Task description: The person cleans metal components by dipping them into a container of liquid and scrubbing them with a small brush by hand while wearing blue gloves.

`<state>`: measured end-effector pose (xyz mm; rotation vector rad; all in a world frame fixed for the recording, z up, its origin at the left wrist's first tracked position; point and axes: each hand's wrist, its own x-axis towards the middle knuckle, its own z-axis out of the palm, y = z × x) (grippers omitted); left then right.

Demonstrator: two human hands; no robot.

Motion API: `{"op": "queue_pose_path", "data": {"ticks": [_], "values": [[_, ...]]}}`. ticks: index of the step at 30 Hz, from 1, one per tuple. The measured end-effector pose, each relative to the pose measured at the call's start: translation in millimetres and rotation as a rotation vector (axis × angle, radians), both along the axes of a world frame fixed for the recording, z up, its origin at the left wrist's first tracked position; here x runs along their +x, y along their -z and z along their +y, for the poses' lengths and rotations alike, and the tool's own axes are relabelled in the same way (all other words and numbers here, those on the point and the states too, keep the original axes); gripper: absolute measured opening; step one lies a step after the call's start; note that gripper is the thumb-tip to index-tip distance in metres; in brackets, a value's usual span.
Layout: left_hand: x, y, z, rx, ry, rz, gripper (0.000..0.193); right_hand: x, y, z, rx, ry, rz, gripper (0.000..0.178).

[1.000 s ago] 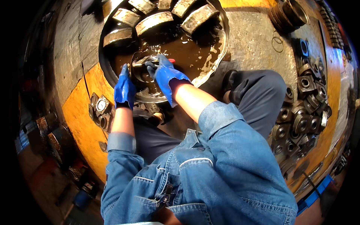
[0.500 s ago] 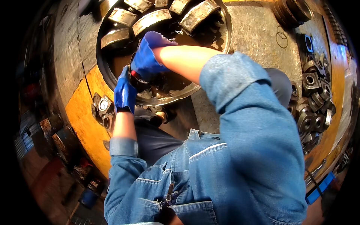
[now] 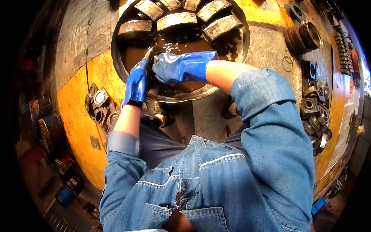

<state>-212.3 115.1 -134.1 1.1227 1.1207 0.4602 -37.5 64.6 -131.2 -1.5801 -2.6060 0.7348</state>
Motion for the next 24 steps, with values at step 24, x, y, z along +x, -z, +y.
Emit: {"op": "queue_pose_path", "data": {"ticks": [24], "values": [[6.9,-29.3,-10.2,0.15,0.065,0.118,0.037,8.9,87.9,-25.3,-1.067,1.715,2.497,0.058]]}}
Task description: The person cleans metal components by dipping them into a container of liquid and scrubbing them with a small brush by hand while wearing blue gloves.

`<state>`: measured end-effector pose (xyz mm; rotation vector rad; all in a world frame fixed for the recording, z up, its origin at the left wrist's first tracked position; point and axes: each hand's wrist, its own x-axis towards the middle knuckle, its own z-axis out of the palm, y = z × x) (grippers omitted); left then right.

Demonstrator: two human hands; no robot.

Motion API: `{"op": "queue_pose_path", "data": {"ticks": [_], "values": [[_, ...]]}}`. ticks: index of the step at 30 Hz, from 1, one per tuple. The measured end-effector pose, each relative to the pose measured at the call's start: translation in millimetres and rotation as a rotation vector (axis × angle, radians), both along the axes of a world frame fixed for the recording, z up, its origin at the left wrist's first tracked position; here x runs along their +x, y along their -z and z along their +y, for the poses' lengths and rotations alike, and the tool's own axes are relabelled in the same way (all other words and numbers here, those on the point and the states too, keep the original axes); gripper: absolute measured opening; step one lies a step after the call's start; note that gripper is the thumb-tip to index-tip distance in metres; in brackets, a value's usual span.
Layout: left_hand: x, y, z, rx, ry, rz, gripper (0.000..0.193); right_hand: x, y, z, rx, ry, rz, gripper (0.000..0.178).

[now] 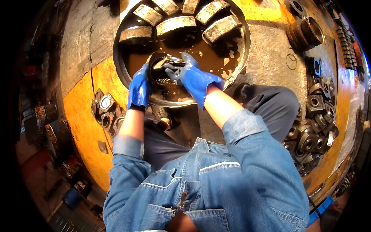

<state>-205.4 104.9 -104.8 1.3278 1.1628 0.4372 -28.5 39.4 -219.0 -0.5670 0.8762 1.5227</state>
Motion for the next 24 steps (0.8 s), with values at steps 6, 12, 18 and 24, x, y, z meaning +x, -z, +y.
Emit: {"op": "queue_pose_path", "data": {"ticks": [6,12,18,24], "values": [[-3.2,7.5,-2.3,-0.084,-0.057,-0.199,0.043,-36.3,0.1,13.2,-0.224,0.243,0.087,0.054],[9.1,13.6,5.1,-0.267,-0.194,-0.142,0.044,-19.8,2.5,-2.1,0.214,-0.206,-0.423,0.046],[1.6,21.3,6.2,-0.229,-0.156,-0.156,0.045,8.0,-54.7,-18.7,0.673,-0.673,-1.175,0.031],[-2.8,17.0,6.0,-0.232,-0.182,-0.105,0.047,17.6,-95.7,21.3,0.795,-1.558,-1.929,0.023]]}}
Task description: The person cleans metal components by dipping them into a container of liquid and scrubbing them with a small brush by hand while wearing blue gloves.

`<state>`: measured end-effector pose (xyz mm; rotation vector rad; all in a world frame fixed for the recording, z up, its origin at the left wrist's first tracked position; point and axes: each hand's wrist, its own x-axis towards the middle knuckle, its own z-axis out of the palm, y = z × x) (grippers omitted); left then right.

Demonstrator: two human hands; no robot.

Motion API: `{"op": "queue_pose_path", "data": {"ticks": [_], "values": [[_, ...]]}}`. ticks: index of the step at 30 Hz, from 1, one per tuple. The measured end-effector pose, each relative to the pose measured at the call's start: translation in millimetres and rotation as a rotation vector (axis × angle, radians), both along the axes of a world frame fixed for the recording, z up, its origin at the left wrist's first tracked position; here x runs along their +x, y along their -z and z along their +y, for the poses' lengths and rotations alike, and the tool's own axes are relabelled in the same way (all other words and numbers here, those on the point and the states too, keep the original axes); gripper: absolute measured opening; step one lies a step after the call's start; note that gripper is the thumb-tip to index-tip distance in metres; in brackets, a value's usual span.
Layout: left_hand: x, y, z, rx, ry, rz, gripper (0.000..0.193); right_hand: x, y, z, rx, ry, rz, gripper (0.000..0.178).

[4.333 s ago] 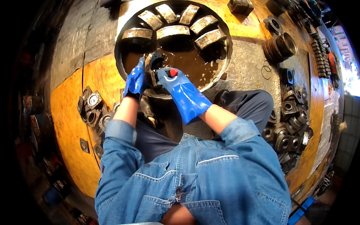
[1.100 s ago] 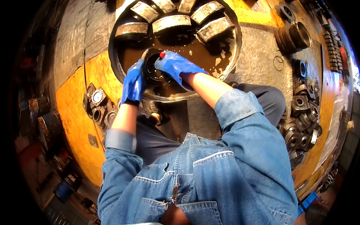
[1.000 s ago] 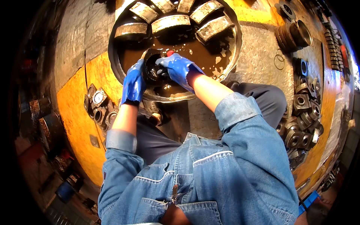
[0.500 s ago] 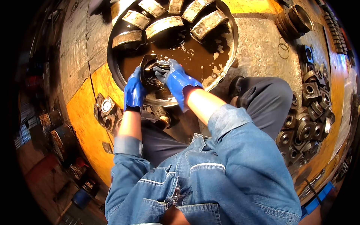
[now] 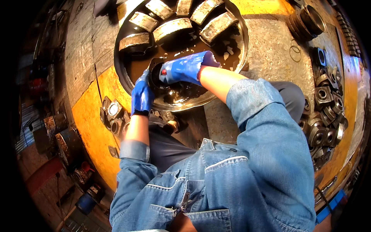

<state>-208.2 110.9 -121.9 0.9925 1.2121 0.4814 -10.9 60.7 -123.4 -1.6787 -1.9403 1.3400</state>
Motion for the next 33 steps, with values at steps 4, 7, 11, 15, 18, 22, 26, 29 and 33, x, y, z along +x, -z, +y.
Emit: {"op": "queue_pose_path", "data": {"ticks": [4,7,11,15,18,22,26,29,33], "values": [[-2.9,5.5,8.3,0.164,0.096,0.113,0.047,-25.9,11.1,19.0,0.082,-0.255,-0.495,0.019],[5.2,-4.9,-1.0,0.048,0.035,-0.106,0.046,-21.0,39.1,10.3,0.336,-0.435,-0.4,0.02],[20.8,42.3,4.2,0.417,-0.009,-0.192,0.028,-7.0,24.3,-7.1,0.213,-0.455,-0.396,0.028],[11.6,11.5,-6.0,0.176,-0.217,-0.245,0.027,3.3,27.6,-4.8,0.572,-0.65,-0.439,0.049],[10.6,12.2,-11.7,0.035,-0.256,-0.312,0.025,-2.3,28.5,-8.4,0.529,-0.437,-0.42,0.041],[11.6,22.7,-4.9,0.023,-0.218,-0.099,0.029,-20.0,22.5,1.8,0.241,-0.298,-0.587,0.043],[13.8,26.9,2.7,0.113,-0.139,0.178,0.028,-17.2,61.8,2.3,0.18,-0.135,-0.487,0.032],[15.0,-3.9,-2.2,0.036,-0.175,0.061,0.026,-13.2,45.0,0.9,0.063,0.053,-0.122,0.027],[3.7,9.3,-7.1,0.112,-0.186,-0.168,0.027,-28.0,-24.7,-17.2,-0.041,0.269,0.309,0.027]]}}
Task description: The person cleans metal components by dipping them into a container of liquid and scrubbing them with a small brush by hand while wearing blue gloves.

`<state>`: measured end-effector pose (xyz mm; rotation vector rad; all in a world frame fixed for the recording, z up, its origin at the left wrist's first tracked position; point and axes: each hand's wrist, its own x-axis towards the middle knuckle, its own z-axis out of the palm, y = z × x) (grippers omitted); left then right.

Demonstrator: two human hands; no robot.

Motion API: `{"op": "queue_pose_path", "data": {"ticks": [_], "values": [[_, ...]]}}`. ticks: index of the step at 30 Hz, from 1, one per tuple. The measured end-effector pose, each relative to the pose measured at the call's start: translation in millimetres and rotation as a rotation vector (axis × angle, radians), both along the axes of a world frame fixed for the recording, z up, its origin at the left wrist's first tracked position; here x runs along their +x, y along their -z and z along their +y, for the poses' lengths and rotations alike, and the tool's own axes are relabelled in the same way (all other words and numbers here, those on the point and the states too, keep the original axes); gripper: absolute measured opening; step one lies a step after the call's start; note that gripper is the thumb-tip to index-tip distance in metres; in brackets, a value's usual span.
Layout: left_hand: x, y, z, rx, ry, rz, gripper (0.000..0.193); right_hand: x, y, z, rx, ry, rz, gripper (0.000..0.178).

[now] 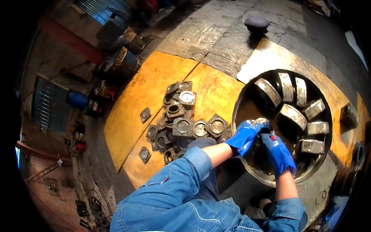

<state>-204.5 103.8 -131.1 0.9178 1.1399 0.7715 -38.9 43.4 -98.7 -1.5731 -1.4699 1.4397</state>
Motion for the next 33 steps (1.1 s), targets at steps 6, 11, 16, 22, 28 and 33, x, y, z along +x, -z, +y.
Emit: {"op": "queue_pose_path", "data": {"ticks": [6,11,16,22,28,33], "values": [[1.1,10.2,8.8,-0.059,0.12,-0.211,0.029,8.8,93.1,-12.2,-0.327,0.572,0.941,0.03],[4.9,-3.5,13.8,0.028,0.268,0.32,0.045,21.4,135.4,-1.9,-0.712,1.326,1.776,0.05],[-1.9,13.3,20.5,0.0,0.279,0.275,0.046,-0.6,132.8,-5.2,-0.607,1.24,1.725,0.052],[0.7,-12.5,5.7,-0.007,0.289,0.317,0.044,1.1,85.3,-19.0,-0.029,0.497,0.807,0.034],[3.0,-23.7,4.4,0.035,0.3,0.426,0.045,21.7,23.9,2.7,-0.096,0.021,0.079,0.031],[3.3,-13.8,8.7,0.143,0.379,0.334,0.046,-6.8,59.8,28.5,0.047,-0.365,-0.715,0.02]]}}
